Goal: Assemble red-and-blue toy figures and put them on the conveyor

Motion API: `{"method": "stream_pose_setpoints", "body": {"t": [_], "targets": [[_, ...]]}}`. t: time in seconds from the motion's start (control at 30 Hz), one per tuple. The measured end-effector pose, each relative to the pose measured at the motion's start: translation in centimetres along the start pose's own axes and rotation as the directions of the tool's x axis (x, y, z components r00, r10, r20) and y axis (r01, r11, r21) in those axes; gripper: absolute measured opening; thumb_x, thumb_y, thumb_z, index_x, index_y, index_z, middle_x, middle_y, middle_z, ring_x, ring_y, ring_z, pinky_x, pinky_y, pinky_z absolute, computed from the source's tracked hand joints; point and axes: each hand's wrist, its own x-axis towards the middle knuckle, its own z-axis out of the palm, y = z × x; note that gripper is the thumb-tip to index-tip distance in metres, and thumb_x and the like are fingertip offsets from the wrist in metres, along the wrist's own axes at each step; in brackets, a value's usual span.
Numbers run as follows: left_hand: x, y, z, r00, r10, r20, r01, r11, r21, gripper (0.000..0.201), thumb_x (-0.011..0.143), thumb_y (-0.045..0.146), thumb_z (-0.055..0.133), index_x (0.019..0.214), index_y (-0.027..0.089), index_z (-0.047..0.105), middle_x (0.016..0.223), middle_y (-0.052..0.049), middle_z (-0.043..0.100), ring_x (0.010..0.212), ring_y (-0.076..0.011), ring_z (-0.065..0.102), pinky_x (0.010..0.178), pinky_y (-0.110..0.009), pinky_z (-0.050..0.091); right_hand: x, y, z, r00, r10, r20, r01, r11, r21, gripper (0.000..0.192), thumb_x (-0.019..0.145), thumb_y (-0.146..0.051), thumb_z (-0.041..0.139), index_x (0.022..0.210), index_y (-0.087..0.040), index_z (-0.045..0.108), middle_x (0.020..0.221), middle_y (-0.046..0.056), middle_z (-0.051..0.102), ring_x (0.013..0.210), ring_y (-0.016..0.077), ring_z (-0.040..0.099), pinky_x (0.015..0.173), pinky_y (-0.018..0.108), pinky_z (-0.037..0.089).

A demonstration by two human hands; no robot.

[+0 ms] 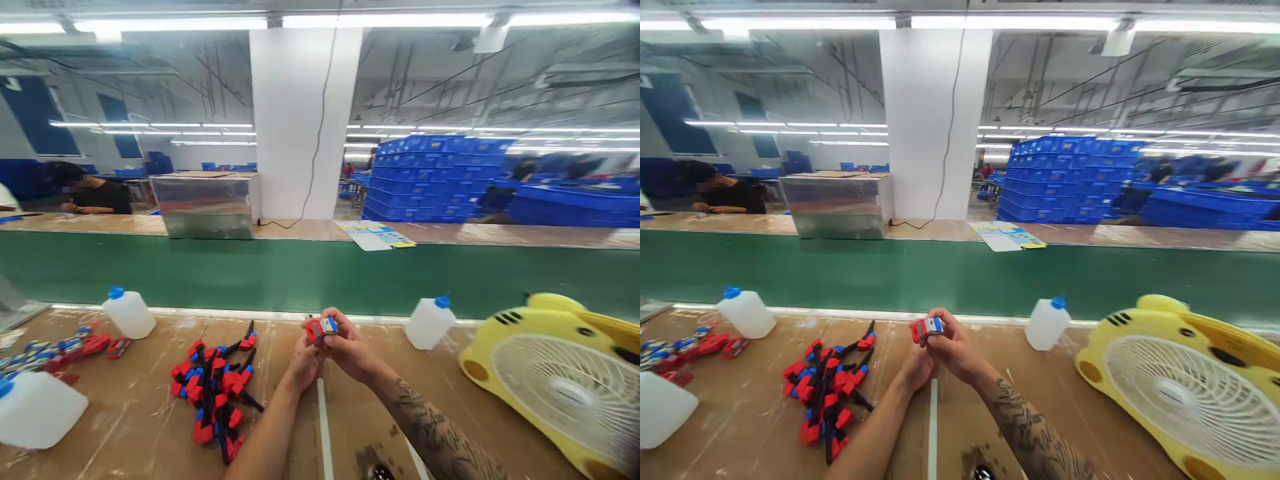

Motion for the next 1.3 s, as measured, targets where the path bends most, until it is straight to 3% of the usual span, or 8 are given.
{"method": "stream_pose_setpoints", "body": {"t": [0.17, 0.33, 0.57, 0.77, 1.03, 1.13, 1.2, 1.3], "targets": [[-0.3, -0.7, 0.3, 0.998, -0.067, -0.012, 0.067, 0.998, 0.018, 0.048, 0.056, 0.02, 0.093, 0.095, 0.015, 0.065, 0.085, -0.003, 0.071, 0.077, -0.0146, 0.068, 0.075, -0.026, 0.054, -7.0, -0.9, -5.7, 0.955, 0.054, -0.291, -0.055, 0.998, 0.004, 0.054, 0.067, -0.025, 0.086, 0.116, -0.026, 0.063, 0.089, 0.001, 0.069, 0.062, 0.0094, 0.058, 0.053, 0.02, 0.039], [-0.6, 0.1, 0.4, 0.997, -0.076, -0.035, 0.078, 0.993, 0.084, 0.05, 0.055, 0.022, 0.093, 0.095, 0.016, 0.063, 0.085, -0.003, 0.071, 0.08, -0.0162, 0.07, 0.078, -0.028, 0.056, -10.6, 0.6, -10.4, 0.859, 0.07, -0.507, -0.033, 0.996, 0.081, 0.045, 0.064, -0.032, 0.088, 0.103, -0.018, 0.07, 0.096, 0.006, 0.073, 0.082, 0.0163, 0.068, 0.082, 0.03, 0.051], [-0.2, 0.2, 0.8, 0.997, -0.05, -0.058, 0.059, 0.983, 0.171, 0.048, 0.053, 0.024, 0.094, 0.091, 0.015, 0.064, 0.085, -0.004, 0.071, 0.079, -0.0159, 0.07, 0.076, -0.028, 0.057, -9.9, 1.5, -12.4, 0.857, -0.043, -0.514, 0.017, 0.998, -0.055, 0.053, 0.062, -0.025, 0.088, 0.111, -0.022, 0.068, 0.102, 0.005, 0.073, 0.09, 0.018, 0.067, 0.077, 0.029, 0.048], [0.0, 0.0, 0.9, 0.999, -0.011, -0.039, 0.02, 0.965, 0.261, 0.049, 0.052, 0.023, 0.093, 0.093, 0.018, 0.067, 0.087, -0.003, 0.071, 0.08, -0.0158, 0.07, 0.075, -0.026, 0.056, -9.4, 2.3, -14.3, 0.903, -0.005, -0.43, 0.105, 0.972, 0.209, 0.05, 0.064, -0.023, 0.086, 0.11, -0.023, 0.067, 0.094, 0.0, 0.072, 0.086, 0.015, 0.068, 0.088, 0.031, 0.051], [-1.1, -0.2, 1.8, 0.992, 0.125, -0.025, -0.102, 0.897, 0.43, 0.052, 0.053, 0.029, 0.092, 0.099, 0.023, 0.07, 0.095, -0.001, 0.072, 0.088, -0.0155, 0.069, 0.086, -0.027, 0.054, -9.5, 2.8, -15.8, 0.942, 0.015, -0.336, 0.108, 0.932, 0.346, 0.051, 0.057, -0.02, 0.09, 0.103, -0.017, 0.067, 0.095, 0.003, 0.073, 0.09, 0.0182, 0.07, 0.09, 0.032, 0.052], [-4.2, 1.0, 3.9, 0.988, 0.08, 0.134, -0.146, 0.773, 0.617, 0.044, 0.064, 0.023, 0.088, 0.104, 0.021, 0.071, 0.103, -0.006, 0.072, 0.097, -0.0196, 0.068, 0.091, -0.031, 0.053, -9.3, 2.8, -16.3, 0.946, 0.01, -0.325, 0.124, 0.913, 0.389, 0.051, 0.06, -0.02, 0.089, 0.105, -0.017, 0.066, 0.095, 0.003, 0.073, 0.091, 0.0168, 0.069, 0.091, 0.031, 0.052], [-7.0, 2.3, 5.9, 0.906, -0.07, 0.418, -0.321, 0.529, 0.785, 0.037, 0.076, 0.017, 0.077, 0.112, 0.022, 0.069, 0.115, -0.01, 0.069, 0.107, -0.0231, 0.065, 0.095, -0.035, 0.052, -9.3, 2.8, -16.4, 0.948, 0.009, -0.319, 0.129, 0.904, 0.407, 0.049, 0.062, -0.019, 0.088, 0.105, -0.018, 0.065, 0.094, 0.002, 0.072, 0.09, 0.0154, 0.069, 0.09, 0.03, 0.053], [-11.1, 4.1, 8.6, 0.62, -0.398, 0.677, -0.7, 0.109, 0.705, 0.041, 0.086, 0.009, 0.059, 0.124, 0.026, 0.064, 0.128, -0.011, 0.062, 0.121, -0.0243, 0.057, 0.104, -0.04, 0.048, -9.3, 2.8, -16.3, 0.946, 0.002, -0.325, 0.141, 0.898, 0.416, 0.044, 0.064, -0.019, 0.088, 0.102, -0.018, 0.066, 0.093, 0.001, 0.072, 0.089, 0.0143, 0.068, 0.089, 0.028, 0.053]]}}
